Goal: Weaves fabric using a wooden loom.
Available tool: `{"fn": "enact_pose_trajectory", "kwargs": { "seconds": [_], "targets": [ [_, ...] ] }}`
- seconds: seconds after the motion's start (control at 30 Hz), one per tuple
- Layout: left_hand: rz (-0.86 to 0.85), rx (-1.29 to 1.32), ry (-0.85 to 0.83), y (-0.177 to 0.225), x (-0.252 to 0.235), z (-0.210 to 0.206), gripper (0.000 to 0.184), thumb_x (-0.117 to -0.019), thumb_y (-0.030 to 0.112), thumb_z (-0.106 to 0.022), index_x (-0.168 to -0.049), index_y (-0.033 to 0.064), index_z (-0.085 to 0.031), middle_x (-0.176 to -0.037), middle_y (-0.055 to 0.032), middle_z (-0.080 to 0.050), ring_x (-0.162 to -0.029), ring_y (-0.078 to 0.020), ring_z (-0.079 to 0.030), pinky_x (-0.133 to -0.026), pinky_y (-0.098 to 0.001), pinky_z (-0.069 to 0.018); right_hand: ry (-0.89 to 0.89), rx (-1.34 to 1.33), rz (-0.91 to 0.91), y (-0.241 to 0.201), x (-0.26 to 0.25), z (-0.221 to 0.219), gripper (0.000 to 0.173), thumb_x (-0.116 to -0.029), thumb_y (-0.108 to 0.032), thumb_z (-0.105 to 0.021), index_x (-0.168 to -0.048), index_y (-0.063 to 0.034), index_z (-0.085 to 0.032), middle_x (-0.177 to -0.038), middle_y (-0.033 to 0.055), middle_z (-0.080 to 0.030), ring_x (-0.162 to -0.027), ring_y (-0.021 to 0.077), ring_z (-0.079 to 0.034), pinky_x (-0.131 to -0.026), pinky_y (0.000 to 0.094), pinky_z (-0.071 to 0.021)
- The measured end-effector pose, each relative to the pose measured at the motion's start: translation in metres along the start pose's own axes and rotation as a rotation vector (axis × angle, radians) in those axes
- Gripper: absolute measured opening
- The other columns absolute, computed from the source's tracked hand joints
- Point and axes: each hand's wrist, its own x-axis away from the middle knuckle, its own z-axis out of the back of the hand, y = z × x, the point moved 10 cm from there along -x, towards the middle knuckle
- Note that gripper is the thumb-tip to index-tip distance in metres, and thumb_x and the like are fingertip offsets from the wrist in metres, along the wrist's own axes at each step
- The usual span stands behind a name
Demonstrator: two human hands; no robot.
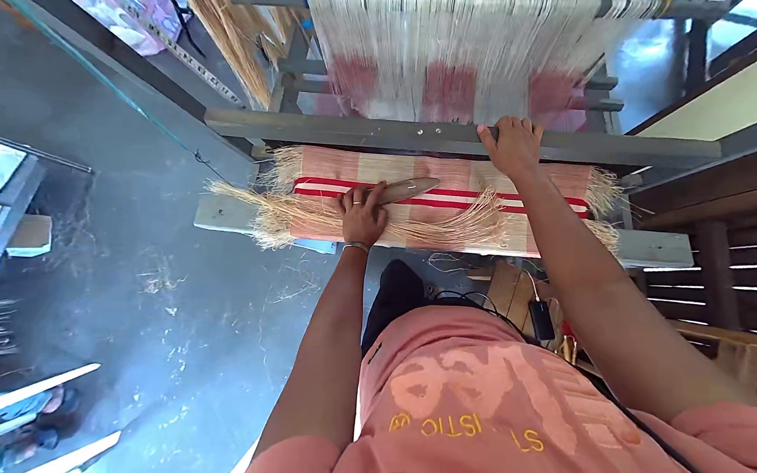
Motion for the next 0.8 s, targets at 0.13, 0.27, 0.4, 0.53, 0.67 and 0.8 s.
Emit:
{"fn": "enact_pose_trajectory", "kwargs": {
  "seconds": [0.13,0.27,0.4,0.53,0.67,0.8],
  "targets": [
    [0.001,0.006,-0.008,0.0002,0.0,-0.0032,0.055,-0.0936,0.041,-0.046,-0.148,0.0467,-0.049,-0.144,-0.0054,-0.056,-0.137,-0.0324,-0.046,-0.114,-0.0663,-0.021,0.011,0.013,-0.015,0.0034,-0.002,-0.0013,0.081,-0.1029,-0.07,-0.025,-0.131,-0.0033,-0.06,-0.138,0.0191,-0.06,-0.135,0.0379,-0.05,-0.114,0.0595,-0.0295],
    [-0.006,0.019,-0.028,0.0008,0.0027,-0.0048,0.055,-0.0951,0.04,-0.045,-0.15,0.0447,-0.048,-0.145,-0.0048,-0.054,-0.138,-0.0321,-0.044,-0.115,-0.0656,-0.02,0.015,0.02,-0.023,0.0038,-0.0016,-0.0029,0.079,-0.1033,-0.069,-0.025,-0.13,-0.0029,-0.06,-0.133,0.0196,-0.062,-0.133,0.0378,-0.052,-0.115,0.0594,-0.0293],
    [-0.016,0.032,-0.031,0.0017,-0.0008,-0.0035,0.054,-0.0961,0.037,-0.045,-0.149,0.0447,-0.048,-0.144,-0.0039,-0.055,-0.137,-0.0321,-0.044,-0.115,-0.0662,-0.0201,0.043,0.016,-0.018,0.0033,-0.004,0.0006,0.077,-0.1036,-0.068,-0.027,-0.128,-0.004,-0.061,-0.132,0.018,-0.063,-0.131,0.0373,-0.054,-0.115,0.0602,-0.0291],
    [-0.016,0.04,-0.031,0.0037,-0.0003,0.0017,0.053,-0.0969,0.038,-0.045,-0.149,0.0469,-0.048,-0.142,-0.0066,-0.057,-0.136,-0.0342,-0.047,-0.113,-0.0681,-0.0208,0.047,0.022,-0.027,0.0059,-0.0043,-0.0011,0.074,-0.1038,-0.068,-0.028,-0.127,-0.0061,-0.063,-0.132,0.0152,-0.064,-0.129,0.0347,-0.055,-0.114,0.0575,-0.0306],
    [-0.017,0.047,-0.052,0.0041,0.0016,-0.0001,0.055,-0.0973,0.035,-0.045,-0.152,0.0438,-0.045,-0.147,-0.0074,-0.053,-0.14,-0.0334,-0.043,-0.115,-0.0674,-0.0188,0.057,0.002,-0.028,0.0059,-0.0041,-0.0003,0.073,-0.1036,-0.068,-0.03,-0.126,-0.0071,-0.063,-0.13,0.0138,-0.065,-0.127,0.0332,-0.055,-0.114,0.0567,-0.0303],
    [-0.022,0.059,-0.052,0.0043,0.0012,0.0001,0.055,-0.0971,0.035,-0.044,-0.151,0.0431,-0.047,-0.146,-0.004,-0.053,-0.139,-0.0306,-0.043,-0.115,-0.0669,-0.019,0.072,0.007,-0.021,0.0048,-0.0029,-0.0002,0.072,-0.1038,-0.068,-0.03,-0.121,-0.0063,-0.064,-0.125,0.0136,-0.066,-0.124,0.0333,-0.057,-0.111,0.0562,-0.0318]
  ]
}}
